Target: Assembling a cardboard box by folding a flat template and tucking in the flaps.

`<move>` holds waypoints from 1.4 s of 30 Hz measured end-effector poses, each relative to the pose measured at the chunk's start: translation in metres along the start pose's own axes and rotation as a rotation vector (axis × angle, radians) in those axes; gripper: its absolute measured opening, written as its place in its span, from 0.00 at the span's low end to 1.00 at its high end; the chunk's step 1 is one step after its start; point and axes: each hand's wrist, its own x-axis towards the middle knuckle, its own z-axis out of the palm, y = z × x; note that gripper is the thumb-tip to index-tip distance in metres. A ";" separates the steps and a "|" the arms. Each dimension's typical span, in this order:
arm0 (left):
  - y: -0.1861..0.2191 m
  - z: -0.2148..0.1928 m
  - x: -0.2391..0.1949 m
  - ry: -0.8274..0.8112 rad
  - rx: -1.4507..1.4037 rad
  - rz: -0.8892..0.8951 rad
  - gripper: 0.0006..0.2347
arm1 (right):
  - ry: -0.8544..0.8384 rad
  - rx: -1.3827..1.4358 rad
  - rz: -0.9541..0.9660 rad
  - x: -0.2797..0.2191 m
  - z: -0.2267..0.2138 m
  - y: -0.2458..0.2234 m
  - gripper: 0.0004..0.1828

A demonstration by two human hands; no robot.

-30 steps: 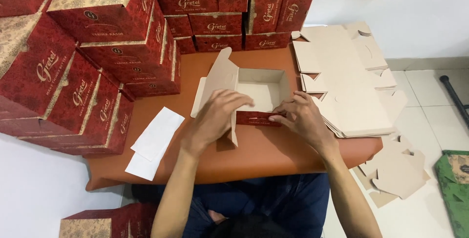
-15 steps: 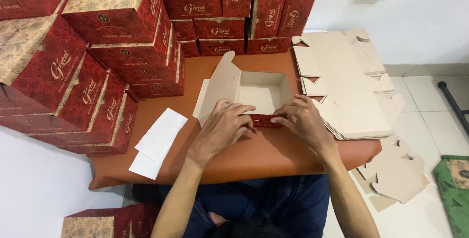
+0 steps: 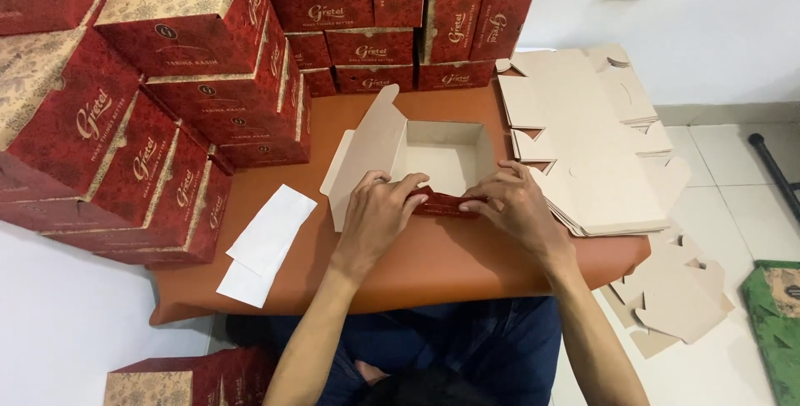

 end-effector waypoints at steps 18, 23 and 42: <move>0.006 -0.009 0.029 -0.209 -0.035 0.074 0.05 | 0.002 -0.029 -0.009 0.000 0.005 0.001 0.06; 0.013 -0.003 0.029 -0.225 0.035 0.121 0.05 | 0.001 -0.025 -0.013 0.001 -0.005 -0.010 0.06; 0.030 -0.057 -0.033 -0.206 -0.157 0.207 0.08 | -0.099 -0.050 0.323 0.054 -0.041 -0.041 0.05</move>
